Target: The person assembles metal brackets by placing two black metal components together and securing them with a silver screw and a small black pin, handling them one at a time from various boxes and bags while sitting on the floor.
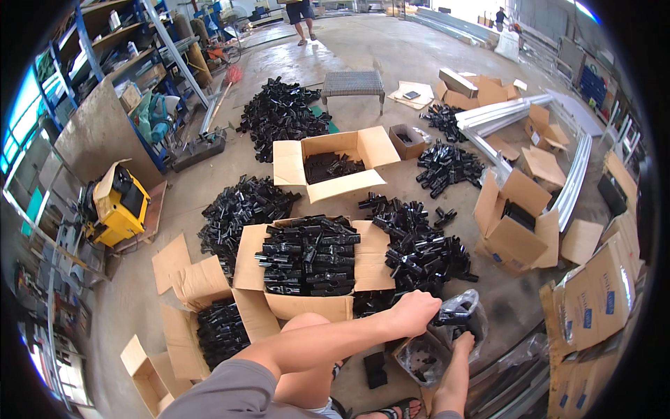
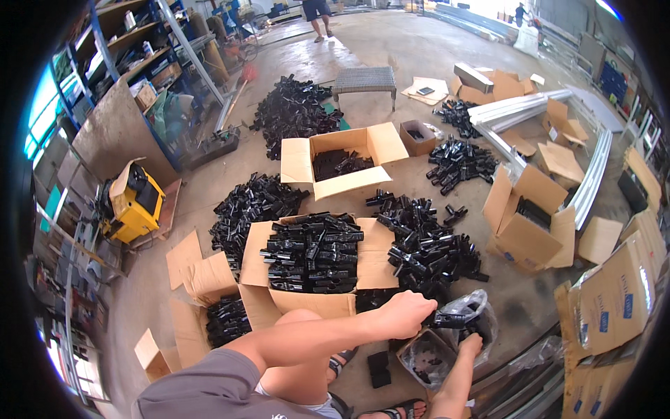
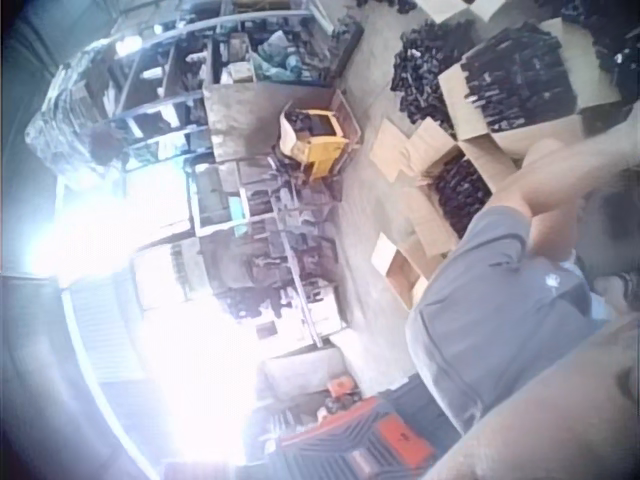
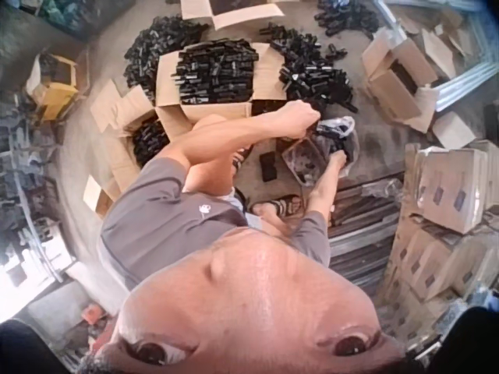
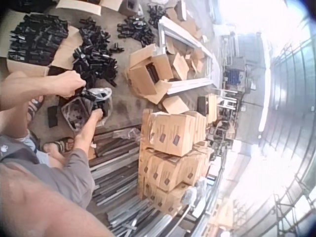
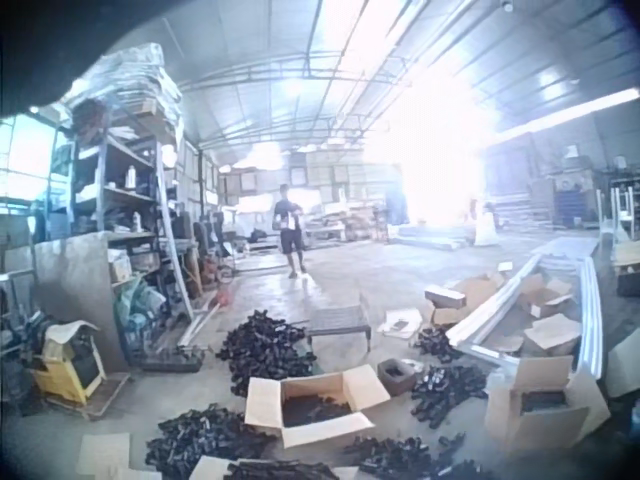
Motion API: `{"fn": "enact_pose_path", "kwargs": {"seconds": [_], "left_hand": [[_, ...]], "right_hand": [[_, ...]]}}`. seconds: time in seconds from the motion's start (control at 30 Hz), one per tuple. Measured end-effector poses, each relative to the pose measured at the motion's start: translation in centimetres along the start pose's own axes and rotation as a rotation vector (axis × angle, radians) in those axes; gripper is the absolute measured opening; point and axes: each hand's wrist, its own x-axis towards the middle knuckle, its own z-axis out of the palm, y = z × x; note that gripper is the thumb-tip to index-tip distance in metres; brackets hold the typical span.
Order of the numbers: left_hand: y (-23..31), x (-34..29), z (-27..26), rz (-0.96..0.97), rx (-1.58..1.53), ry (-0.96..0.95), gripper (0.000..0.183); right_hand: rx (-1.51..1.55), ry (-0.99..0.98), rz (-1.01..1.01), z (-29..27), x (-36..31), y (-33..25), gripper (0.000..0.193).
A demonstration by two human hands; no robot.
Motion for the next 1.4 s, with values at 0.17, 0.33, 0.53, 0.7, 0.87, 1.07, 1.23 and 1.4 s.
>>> {"fn": "enact_pose_path", "kwargs": {"seconds": [0.17,0.33,0.53,0.7,0.87,1.07,1.23,1.4], "left_hand": [[0.0,0.5,-0.2,0.029,0.030,-0.013,0.024],[0.0,0.4,-0.7,0.051,0.052,0.034,0.024],[-0.3,-0.2,-2.4,-0.082,0.113,-0.046,0.027],[0.1,-0.4,-0.9,0.059,0.126,0.055,0.027],[1.0,-1.6,-1.2,0.096,0.114,0.022,0.027],[0.8,-3.5,-2.4,0.078,0.104,0.007,0.026],[0.4,-3.9,-2.7,0.063,0.092,0.037,0.024],[0.5,-3.6,-2.8,0.075,0.086,0.020,0.023]], "right_hand": [[0.020,0.072,0.013,0.4,1.3,0.8,0.023],[0.193,0.220,-0.247,-4.8,-3.3,-1.9,0.022],[0.780,0.373,-0.692,-20.0,-14.6,-10.8,0.015],[0.699,0.469,-0.982,-26.2,-20.7,-11.1,0.011],[0.427,0.542,-1.177,-25.5,-22.0,-10.6,0.007],[0.187,0.576,-1.275,-25.4,-23.9,-12.0,0.008],[0.136,0.563,-1.294,-25.5,-24.5,-12.9,0.009],[0.247,0.596,-1.259,-25.5,-24.8,-12.8,0.011]]}}
